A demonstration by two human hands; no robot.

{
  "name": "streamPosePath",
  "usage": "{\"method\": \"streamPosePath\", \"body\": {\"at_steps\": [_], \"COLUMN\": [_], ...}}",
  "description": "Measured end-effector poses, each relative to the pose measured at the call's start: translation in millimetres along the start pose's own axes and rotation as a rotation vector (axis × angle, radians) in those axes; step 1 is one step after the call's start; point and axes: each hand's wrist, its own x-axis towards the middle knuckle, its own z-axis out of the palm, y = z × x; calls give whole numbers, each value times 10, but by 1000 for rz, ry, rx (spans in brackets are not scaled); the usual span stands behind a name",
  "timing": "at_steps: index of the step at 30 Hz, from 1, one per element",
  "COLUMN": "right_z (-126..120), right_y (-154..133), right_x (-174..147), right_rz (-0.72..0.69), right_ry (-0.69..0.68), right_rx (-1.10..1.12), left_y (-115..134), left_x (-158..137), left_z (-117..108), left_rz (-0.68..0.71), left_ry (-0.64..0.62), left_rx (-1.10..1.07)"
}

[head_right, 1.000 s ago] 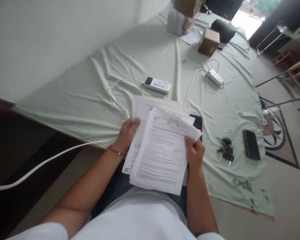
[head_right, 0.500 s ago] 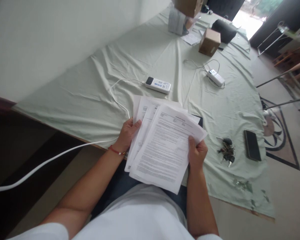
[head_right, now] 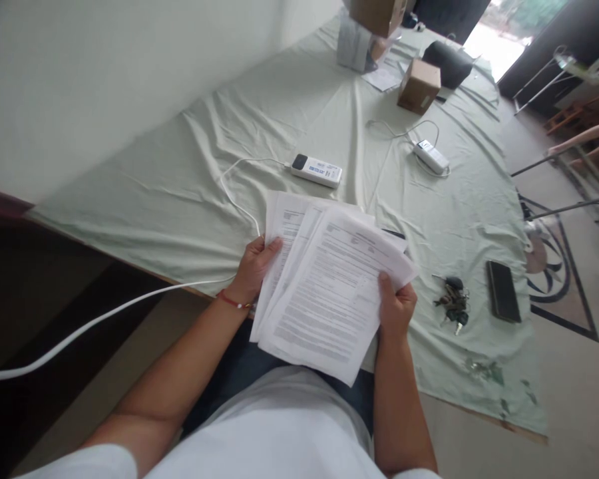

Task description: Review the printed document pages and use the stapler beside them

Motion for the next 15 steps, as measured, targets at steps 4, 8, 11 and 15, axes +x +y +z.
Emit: {"method": "streamPosePath", "body": {"at_steps": [4, 8, 11, 15], "right_z": [36, 37, 20, -4], "right_y": [-39, -44, -24, 2], "right_x": [21, 15, 9, 12], "right_rz": [-40, -44, -29, -13], "right_ry": [65, 33, 7, -27], "right_rx": [100, 86, 71, 75], "left_y": [11, 15, 0, -41], "left_x": [-6, -23, -26, -15], "left_z": [12, 19, 2, -38], "left_rz": [-25, -51, -78, -126], "left_ry": [5, -5, -22, -69], "left_rx": [-34, -39, -41, -60]}}
